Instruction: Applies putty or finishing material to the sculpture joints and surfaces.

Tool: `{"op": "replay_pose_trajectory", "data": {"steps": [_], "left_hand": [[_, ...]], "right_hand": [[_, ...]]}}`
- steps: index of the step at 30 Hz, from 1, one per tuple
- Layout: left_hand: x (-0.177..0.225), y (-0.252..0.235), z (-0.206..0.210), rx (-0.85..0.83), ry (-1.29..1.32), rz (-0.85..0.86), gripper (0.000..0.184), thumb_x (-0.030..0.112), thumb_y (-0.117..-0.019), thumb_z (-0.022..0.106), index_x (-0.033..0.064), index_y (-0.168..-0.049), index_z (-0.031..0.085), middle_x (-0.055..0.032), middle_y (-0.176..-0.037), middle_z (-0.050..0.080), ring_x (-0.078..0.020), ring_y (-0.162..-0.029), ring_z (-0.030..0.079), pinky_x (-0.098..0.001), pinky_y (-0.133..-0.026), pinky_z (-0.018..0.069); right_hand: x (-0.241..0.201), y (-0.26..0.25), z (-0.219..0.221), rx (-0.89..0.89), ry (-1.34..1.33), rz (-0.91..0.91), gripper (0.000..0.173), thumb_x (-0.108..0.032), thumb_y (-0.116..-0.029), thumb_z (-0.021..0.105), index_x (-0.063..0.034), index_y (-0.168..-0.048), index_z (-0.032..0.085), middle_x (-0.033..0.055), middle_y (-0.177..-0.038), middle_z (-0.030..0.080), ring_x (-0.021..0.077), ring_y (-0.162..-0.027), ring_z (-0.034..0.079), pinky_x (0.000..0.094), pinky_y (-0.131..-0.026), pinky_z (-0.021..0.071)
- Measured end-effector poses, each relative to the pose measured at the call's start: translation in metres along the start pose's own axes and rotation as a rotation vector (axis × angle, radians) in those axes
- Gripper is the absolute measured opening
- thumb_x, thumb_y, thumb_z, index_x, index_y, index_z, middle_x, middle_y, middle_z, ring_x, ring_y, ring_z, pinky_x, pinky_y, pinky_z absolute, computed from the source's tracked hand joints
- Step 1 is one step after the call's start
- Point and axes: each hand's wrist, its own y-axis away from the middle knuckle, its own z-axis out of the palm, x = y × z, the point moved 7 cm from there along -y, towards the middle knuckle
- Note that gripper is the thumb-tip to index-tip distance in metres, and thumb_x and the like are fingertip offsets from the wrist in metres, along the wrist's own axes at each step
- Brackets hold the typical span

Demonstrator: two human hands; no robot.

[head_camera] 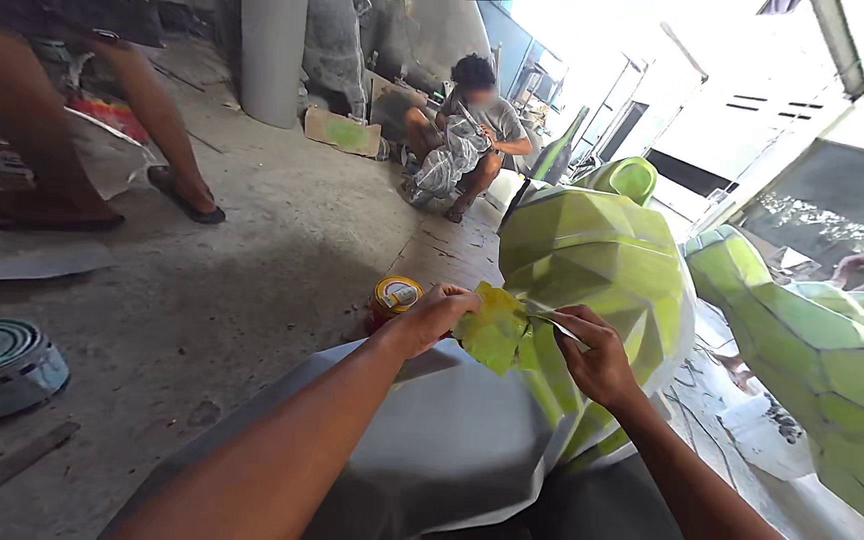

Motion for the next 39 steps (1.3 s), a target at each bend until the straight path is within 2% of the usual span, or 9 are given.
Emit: {"op": "replay_pose_trajectory", "data": {"steps": [4,9,12,18,29,32,35,37,39], "left_hand": [[0.002,0.005,0.002,-0.026,0.072,-0.06,0.021,0.013,-0.1029,0.048,0.004,-0.092,0.063,-0.0088,-0.086,0.069,-0.0172,-0.081,0.069,-0.0347,-0.076,0.059],[0.005,0.009,0.006,-0.036,0.15,-0.099,0.021,0.017,-0.1036,0.044,0.0065,-0.1,0.062,-0.0068,-0.09,0.068,-0.0148,-0.083,0.069,-0.0311,-0.077,0.0589],[0.006,0.012,0.008,-0.034,0.134,-0.109,0.02,0.017,-0.1031,0.045,0.0064,-0.1,0.062,-0.0071,-0.091,0.069,-0.0149,-0.083,0.069,-0.0307,-0.077,0.0587],[0.007,0.014,0.011,-0.038,0.122,-0.094,0.022,0.018,-0.1041,0.042,0.0066,-0.105,0.061,-0.0076,-0.093,0.069,-0.0147,-0.084,0.07,-0.0297,-0.077,0.059],[0.005,0.01,-0.002,0.142,0.029,-0.033,0.019,0.018,-0.1027,0.046,0.0088,-0.105,0.062,-0.0043,-0.094,0.07,-0.0126,-0.084,0.069,-0.0281,-0.077,0.0588],[0.006,0.007,-0.012,0.265,-0.027,0.056,0.018,0.02,-0.1033,0.049,0.0078,-0.105,0.062,-0.0036,-0.095,0.069,-0.0142,-0.085,0.07,-0.0324,-0.076,0.0604],[0.011,0.0,-0.032,0.409,-0.194,0.184,0.024,0.025,-0.1008,0.056,0.0039,-0.095,0.067,-0.0081,-0.092,0.07,-0.0179,-0.085,0.07,-0.0411,-0.077,0.0605],[0.02,0.007,-0.031,0.482,-0.346,0.255,0.027,0.026,-0.1011,0.059,0.006,-0.085,0.067,-0.0042,-0.08,0.065,-0.0118,-0.072,0.063,-0.0349,-0.067,0.0549],[0.029,0.012,-0.031,0.489,-0.421,0.315,0.026,0.025,-0.1014,0.06,0.0067,-0.084,0.069,-0.0011,-0.075,0.066,-0.0067,-0.064,0.064,-0.0287,-0.061,0.0566]], "right_hand": [[-0.001,0.005,0.004,0.005,-0.03,-0.025,0.031,-0.01,-0.0974,0.056,-0.0157,-0.121,0.075,-0.0001,-0.115,0.069,0.0091,-0.104,0.066,0.0301,-0.088,0.0588],[-0.009,0.003,-0.008,0.011,-0.043,-0.129,0.028,-0.009,-0.0973,0.055,-0.013,-0.115,0.077,0.0003,-0.115,0.07,0.0131,-0.109,0.065,0.0353,-0.093,0.0571],[-0.015,0.004,-0.008,-0.013,-0.014,-0.151,0.028,-0.012,-0.097,0.056,-0.0158,-0.114,0.078,-0.0015,-0.114,0.07,0.0131,-0.109,0.063,0.0388,-0.094,0.0542],[-0.027,0.013,0.004,-0.078,-0.124,-0.135,0.027,-0.011,-0.0982,0.057,-0.0128,-0.118,0.076,-0.0002,-0.111,0.069,0.0113,-0.104,0.064,0.033,-0.09,0.0573],[-0.044,0.022,0.021,-0.199,-0.181,-0.191,0.025,-0.01,-0.1012,0.056,-0.0108,-0.117,0.075,0.0011,-0.111,0.07,0.0109,-0.105,0.066,0.0346,-0.092,0.0579],[-0.042,0.04,0.004,-0.274,-0.168,-0.183,0.027,-0.007,-0.0997,0.054,-0.0084,-0.117,0.075,0.0023,-0.11,0.07,0.0108,-0.103,0.067,0.0332,-0.09,0.0588],[-0.028,0.079,-0.016,-0.338,-0.102,-0.095,0.032,-0.007,-0.0969,0.054,-0.0102,-0.122,0.073,-0.001,-0.11,0.069,0.008,-0.1,0.066,0.0298,-0.086,0.0599],[-0.009,0.121,-0.022,-0.397,-0.018,-0.013,0.037,-0.012,-0.0971,0.056,-0.0152,-0.131,0.069,-0.0035,-0.116,0.07,0.0067,-0.103,0.067,0.0305,-0.089,0.0602],[0.017,0.168,-0.02,-0.478,0.089,0.07,0.034,-0.017,-0.0976,0.056,-0.0194,-0.13,0.069,-0.0032,-0.12,0.07,0.0085,-0.108,0.067,0.0351,-0.093,0.0595]]}}
